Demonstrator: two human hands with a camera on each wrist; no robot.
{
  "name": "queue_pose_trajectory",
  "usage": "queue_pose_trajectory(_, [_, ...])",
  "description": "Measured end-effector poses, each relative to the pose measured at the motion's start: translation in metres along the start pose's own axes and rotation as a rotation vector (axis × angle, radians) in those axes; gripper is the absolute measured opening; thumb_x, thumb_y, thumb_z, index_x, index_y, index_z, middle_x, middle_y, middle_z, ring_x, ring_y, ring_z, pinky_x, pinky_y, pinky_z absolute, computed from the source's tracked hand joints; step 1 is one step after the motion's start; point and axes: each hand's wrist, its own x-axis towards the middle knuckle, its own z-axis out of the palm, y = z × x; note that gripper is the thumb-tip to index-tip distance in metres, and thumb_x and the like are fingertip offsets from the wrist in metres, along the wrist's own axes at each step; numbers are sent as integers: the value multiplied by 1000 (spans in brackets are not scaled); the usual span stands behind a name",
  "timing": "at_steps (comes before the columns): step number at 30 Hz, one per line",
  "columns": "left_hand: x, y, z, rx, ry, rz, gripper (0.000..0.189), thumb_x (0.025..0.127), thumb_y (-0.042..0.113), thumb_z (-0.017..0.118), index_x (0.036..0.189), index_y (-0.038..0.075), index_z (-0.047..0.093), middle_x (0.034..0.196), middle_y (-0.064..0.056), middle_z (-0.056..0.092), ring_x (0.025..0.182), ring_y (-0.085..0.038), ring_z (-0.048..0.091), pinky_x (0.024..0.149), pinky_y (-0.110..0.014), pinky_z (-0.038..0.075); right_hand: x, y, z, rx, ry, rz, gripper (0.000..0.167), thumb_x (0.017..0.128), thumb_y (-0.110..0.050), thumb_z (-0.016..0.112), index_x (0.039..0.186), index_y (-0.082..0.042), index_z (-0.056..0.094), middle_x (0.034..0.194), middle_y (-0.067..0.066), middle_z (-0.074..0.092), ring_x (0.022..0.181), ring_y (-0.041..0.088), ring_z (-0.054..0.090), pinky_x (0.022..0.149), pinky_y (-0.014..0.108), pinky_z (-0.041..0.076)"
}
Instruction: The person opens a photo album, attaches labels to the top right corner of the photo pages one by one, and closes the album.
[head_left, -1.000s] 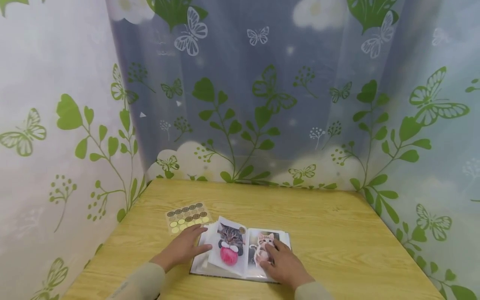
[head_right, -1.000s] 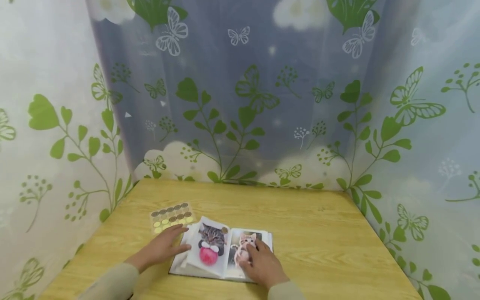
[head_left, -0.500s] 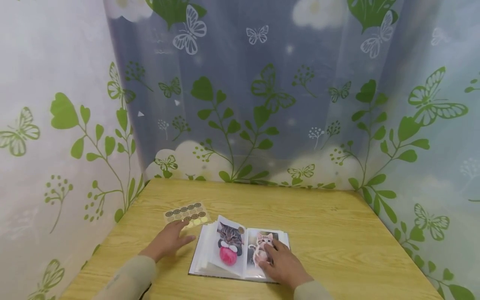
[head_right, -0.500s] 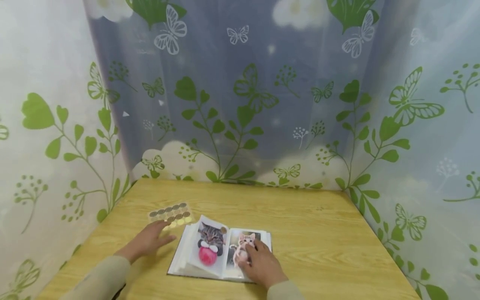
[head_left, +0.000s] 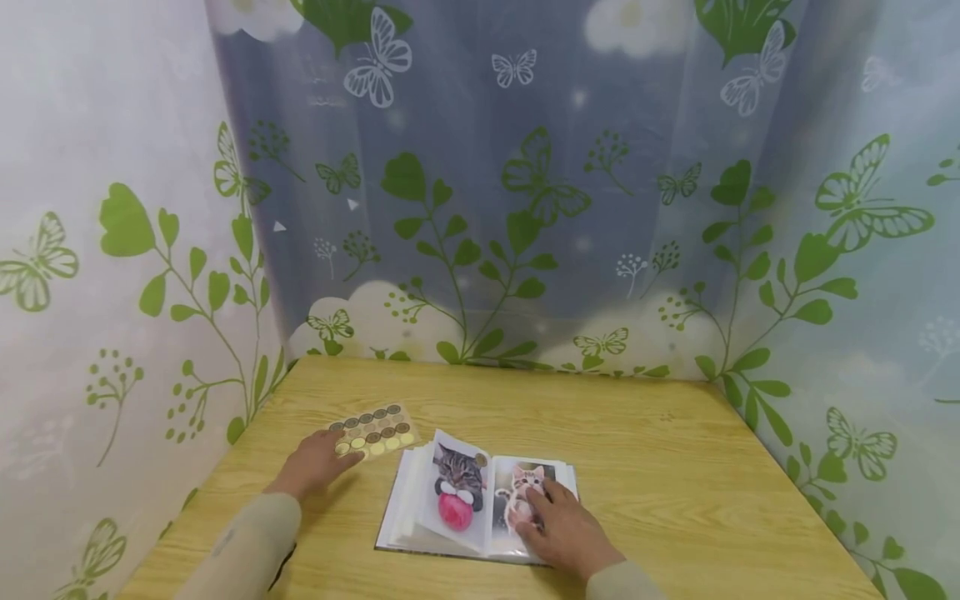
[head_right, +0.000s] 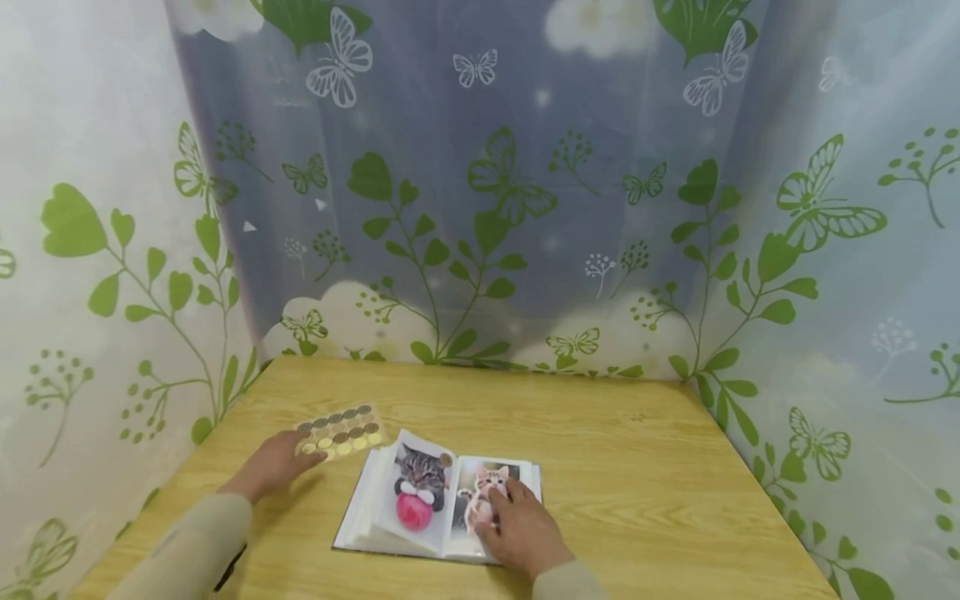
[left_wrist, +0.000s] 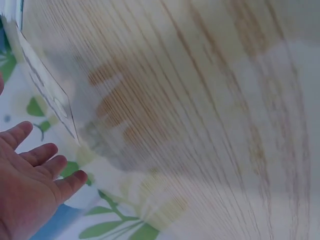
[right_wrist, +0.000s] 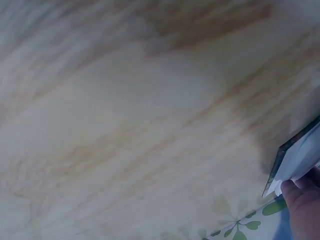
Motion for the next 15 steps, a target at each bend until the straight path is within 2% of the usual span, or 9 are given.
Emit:
queue_pose_trajectory(6, [8,-11,-3,21,13,-30,70,99,42,55,142,-12,42,139,-42,40,128,-60,35,101,-69,34,1,1,2,-20,21,-8,57,97,-51,51,136,-11,57,142,24,46,130,42,45,102,56,43])
queue_pose_trajectory(15, [18,-19,-3,-9,-12,-111,81,97,51,54,141,-15,38,142,-43,35,130,-61,31,102,-71,31,0,0,1,-8,1,1,62,95,-53,53,138,-8,56,144,25,44,132,43,43,103,57,41])
